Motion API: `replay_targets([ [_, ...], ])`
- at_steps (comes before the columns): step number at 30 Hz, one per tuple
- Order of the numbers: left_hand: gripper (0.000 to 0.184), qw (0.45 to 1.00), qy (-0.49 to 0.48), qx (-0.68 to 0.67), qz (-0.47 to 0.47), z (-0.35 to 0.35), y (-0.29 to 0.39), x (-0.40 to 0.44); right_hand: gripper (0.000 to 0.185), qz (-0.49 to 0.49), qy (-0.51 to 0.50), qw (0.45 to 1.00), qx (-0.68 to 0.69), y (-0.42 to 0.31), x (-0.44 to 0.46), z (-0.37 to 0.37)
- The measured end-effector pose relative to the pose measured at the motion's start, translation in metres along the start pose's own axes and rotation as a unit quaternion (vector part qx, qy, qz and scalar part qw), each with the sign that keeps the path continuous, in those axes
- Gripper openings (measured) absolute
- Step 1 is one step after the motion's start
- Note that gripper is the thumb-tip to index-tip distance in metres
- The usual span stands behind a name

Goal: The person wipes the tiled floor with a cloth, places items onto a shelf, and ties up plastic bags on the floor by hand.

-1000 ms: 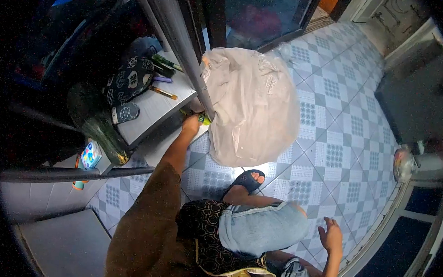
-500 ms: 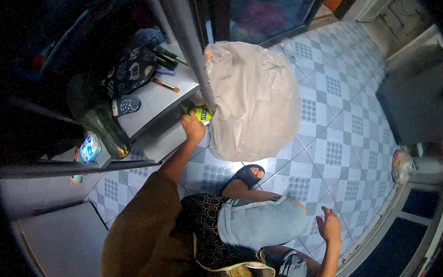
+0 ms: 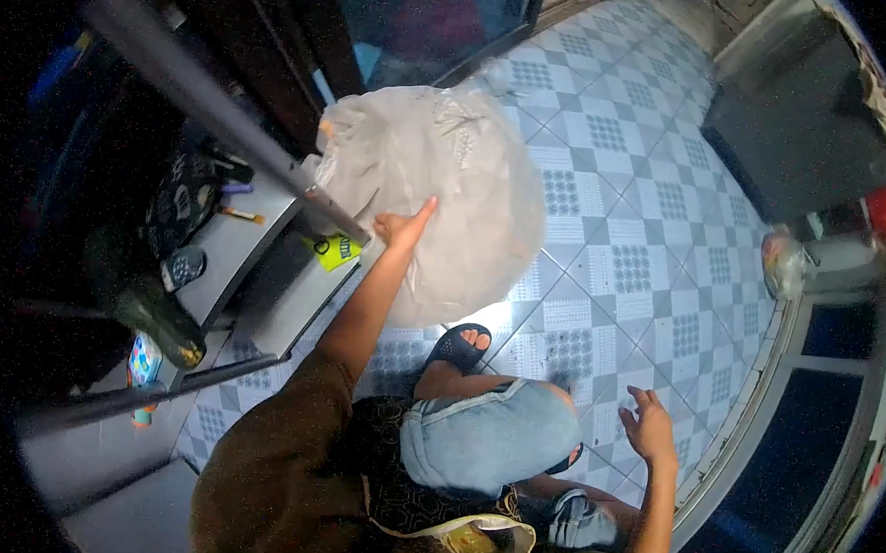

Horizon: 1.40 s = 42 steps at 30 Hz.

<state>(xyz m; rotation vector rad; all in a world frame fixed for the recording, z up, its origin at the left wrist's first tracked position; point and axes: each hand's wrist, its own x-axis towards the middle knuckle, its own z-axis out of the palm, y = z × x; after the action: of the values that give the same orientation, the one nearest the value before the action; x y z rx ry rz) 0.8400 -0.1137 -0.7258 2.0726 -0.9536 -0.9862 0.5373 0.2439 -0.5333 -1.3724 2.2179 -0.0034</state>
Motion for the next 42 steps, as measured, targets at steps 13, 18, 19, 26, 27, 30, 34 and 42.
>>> replay_targets([
  [13,0.105,0.959,-0.18,0.219,-0.023,-0.003,-0.015,0.074,0.035,-0.003,-0.026,0.999,0.02,0.019,0.02,0.017],
  [18,0.091,0.982,-0.076,0.159,0.062,0.032,-0.061,0.094,0.033,-0.008,-0.017,1.0,0.021,0.017,0.02,0.019],
  [19,0.091,0.982,-0.078,0.158,0.065,0.024,-0.053,0.092,0.033,-0.008,-0.017,1.0,0.025,0.014,0.019,0.017],
  [26,0.075,0.946,-0.279,-0.133,-0.098,-0.013,-0.02,0.059,0.03,-0.003,0.004,0.999,0.035,0.02,0.006,0.012],
  [27,0.071,0.959,-0.233,-0.134,-0.086,-0.015,-0.015,0.047,0.032,-0.014,0.018,0.999,0.025,0.025,0.006,0.011],
  [30,0.07,0.938,-0.231,-0.258,-0.006,-0.03,0.003,-0.002,0.035,-0.017,0.069,0.97,0.231,0.03,0.013,0.006],
  [34,0.068,0.887,-0.306,-0.344,0.031,-0.065,0.031,-0.079,0.054,0.031,-0.072,0.865,0.496,-0.03,0.049,-0.013],
  [42,0.063,0.834,-0.481,-0.246,0.112,-0.193,0.046,-0.151,0.064,-0.03,-0.335,0.685,0.646,-0.183,0.102,0.075],
])
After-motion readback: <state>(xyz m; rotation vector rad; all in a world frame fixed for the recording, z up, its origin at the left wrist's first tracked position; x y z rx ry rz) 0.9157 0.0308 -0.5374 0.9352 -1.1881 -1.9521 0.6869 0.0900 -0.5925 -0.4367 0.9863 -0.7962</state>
